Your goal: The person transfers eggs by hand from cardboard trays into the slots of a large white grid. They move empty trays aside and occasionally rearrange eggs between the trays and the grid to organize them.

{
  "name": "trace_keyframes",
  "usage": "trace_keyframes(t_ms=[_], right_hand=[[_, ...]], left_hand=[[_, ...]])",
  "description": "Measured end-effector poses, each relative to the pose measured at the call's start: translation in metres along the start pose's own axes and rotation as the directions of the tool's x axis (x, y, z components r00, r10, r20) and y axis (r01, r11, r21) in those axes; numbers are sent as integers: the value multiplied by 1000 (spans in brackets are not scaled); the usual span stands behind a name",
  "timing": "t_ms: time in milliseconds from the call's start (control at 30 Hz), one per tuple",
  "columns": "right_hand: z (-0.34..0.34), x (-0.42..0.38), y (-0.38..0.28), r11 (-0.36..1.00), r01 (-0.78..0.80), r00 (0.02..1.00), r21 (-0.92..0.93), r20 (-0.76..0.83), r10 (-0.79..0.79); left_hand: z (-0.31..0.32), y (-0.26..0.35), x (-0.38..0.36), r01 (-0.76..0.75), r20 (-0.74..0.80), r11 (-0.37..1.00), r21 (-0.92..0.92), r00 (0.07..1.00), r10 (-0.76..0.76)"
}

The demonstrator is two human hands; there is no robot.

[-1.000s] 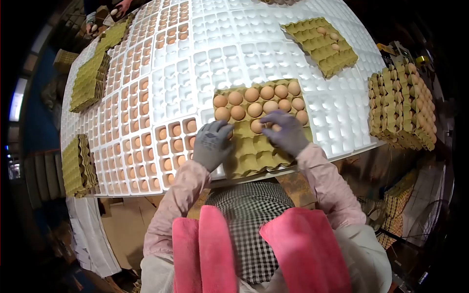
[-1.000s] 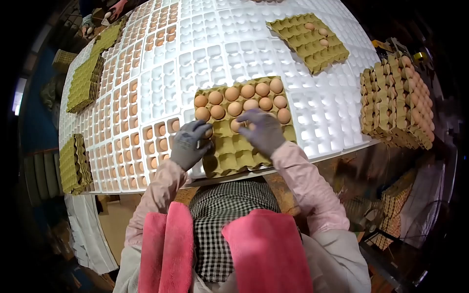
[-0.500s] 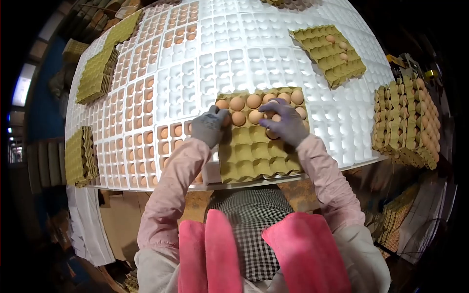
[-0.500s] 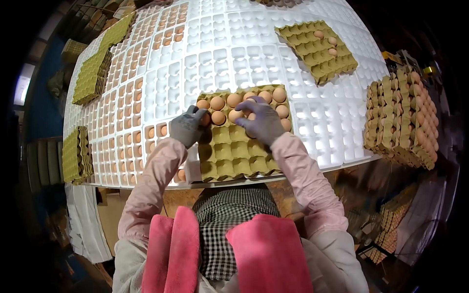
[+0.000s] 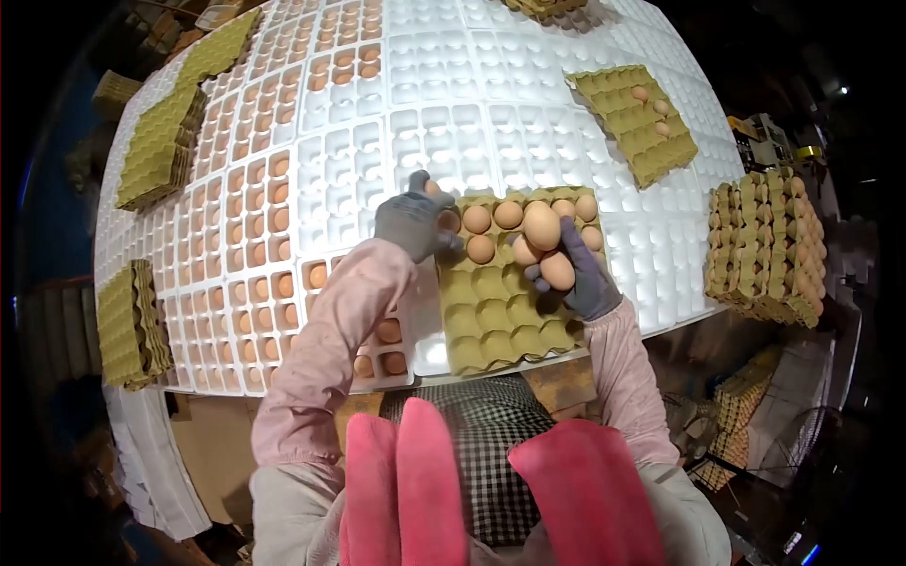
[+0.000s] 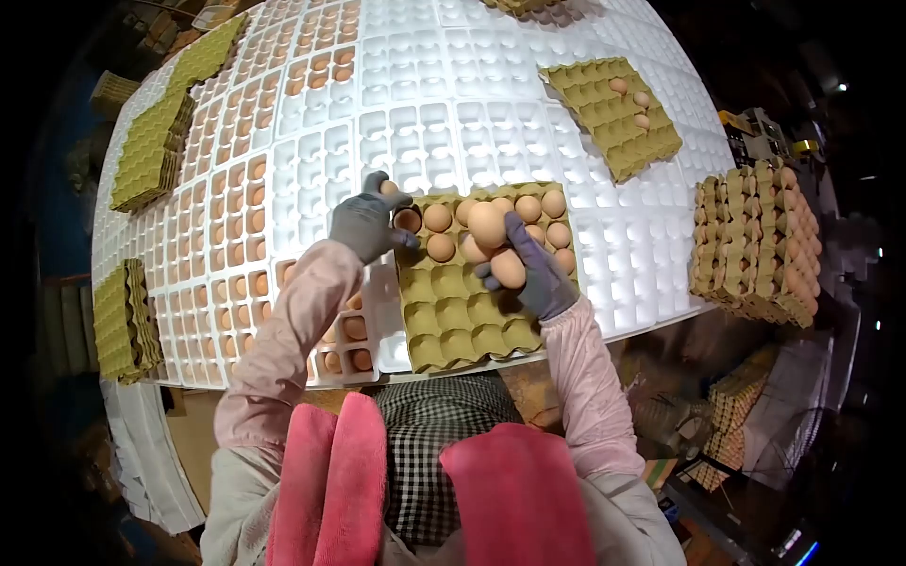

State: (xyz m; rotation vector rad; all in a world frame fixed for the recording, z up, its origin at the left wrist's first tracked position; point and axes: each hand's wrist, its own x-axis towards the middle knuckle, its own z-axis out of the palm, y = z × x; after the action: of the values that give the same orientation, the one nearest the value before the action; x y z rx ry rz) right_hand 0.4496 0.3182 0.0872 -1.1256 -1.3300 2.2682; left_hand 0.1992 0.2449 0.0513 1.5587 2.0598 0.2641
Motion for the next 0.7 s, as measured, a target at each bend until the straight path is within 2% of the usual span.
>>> trace_keyframes(t_ms=[33, 67, 100, 167, 200, 233, 300, 333, 367, 400, 433, 467, 500, 533, 567, 600, 633, 667, 700], right_hand=[[7, -4, -1, 996, -1, 999, 89, 42, -2], [17, -5, -1, 990, -43, 998, 137, 53, 36], [21, -1, 4, 968, -67, 991, 243, 129, 36], [29, 9, 16, 887, -133, 972, 442, 234, 29], [36, 13, 17, 900, -137, 974, 415, 223, 46], [47, 22, 15, 957, -82, 980, 278, 195, 28], [72, 36, 9, 999, 27, 993, -17, 116, -25], [89, 49, 8, 991, 42, 994, -126, 107, -29], [105, 62, 6, 971, 54, 995, -234, 99, -32], [119, 83, 26, 741, 362, 923, -566, 104, -372], [140, 94, 26, 554, 365, 891, -748, 107, -442], [150, 113, 40, 388, 293, 895, -874, 108, -433], [166, 123, 38, 265, 221, 930, -939, 121, -347], [176, 140, 46, 69, 168, 960, -983, 147, -239], [182, 152, 53, -129, 124, 983, -984, 140, -121], [182, 156, 56, -99, 162, 984, -982, 168, -55], [186, 160, 56, -45, 147, 981, -988, 151, -120], [190, 162, 55, 8, 136, 974, -991, 132, -184], [194, 164, 54, 58, 129, 964, -990, 111, -243]], left_hand=[[3, 12, 8, 17, 137, 964, 267, 989, -56], [13, 13, 13, 11, 98, 953, 302, 994, -43], [21, 7, 13, 25, 54, 939, 344, 997, -46], [16, -11, 2, -9, -34, 998, 67, 999, 12], [18, -27, -7, -4, -171, 982, -188, 985, -29], [17, -37, -18, -46, -295, 903, -428, 951, -91], [23, -75, -42, -58, -556, 875, -481, 791, -253], [4, -83, -57, 60, -524, 866, -497, 775, -354], [-2, -106, -63, 211, -419, 862, -461, 804, -422], [-2, -124, -67, 267, -391, 919, -290, 844, -368], [0, -138, -68, 300, -354, 948, -106, 879, -318], [4, -148, -68, 295, -282, 955, -41, 913, -294], [6, -155, -68, 283, -208, 959, 26, 940, -271], [-1, -161, -70, 261, -148, 965, 12, 955, -256], [-5, -164, -73, 270, -162, 963, -25, 949, -270], [-7, -168, -77, 279, -173, 958, -63, 943, -285], [-7, -173, -80, 287, -184, 953, -100, 936, -301], [5, -186, -81, 235, -213, 971, 35, 952, -222], [12, -201, -82, 190, -224, 981, -40, 955, -194]])
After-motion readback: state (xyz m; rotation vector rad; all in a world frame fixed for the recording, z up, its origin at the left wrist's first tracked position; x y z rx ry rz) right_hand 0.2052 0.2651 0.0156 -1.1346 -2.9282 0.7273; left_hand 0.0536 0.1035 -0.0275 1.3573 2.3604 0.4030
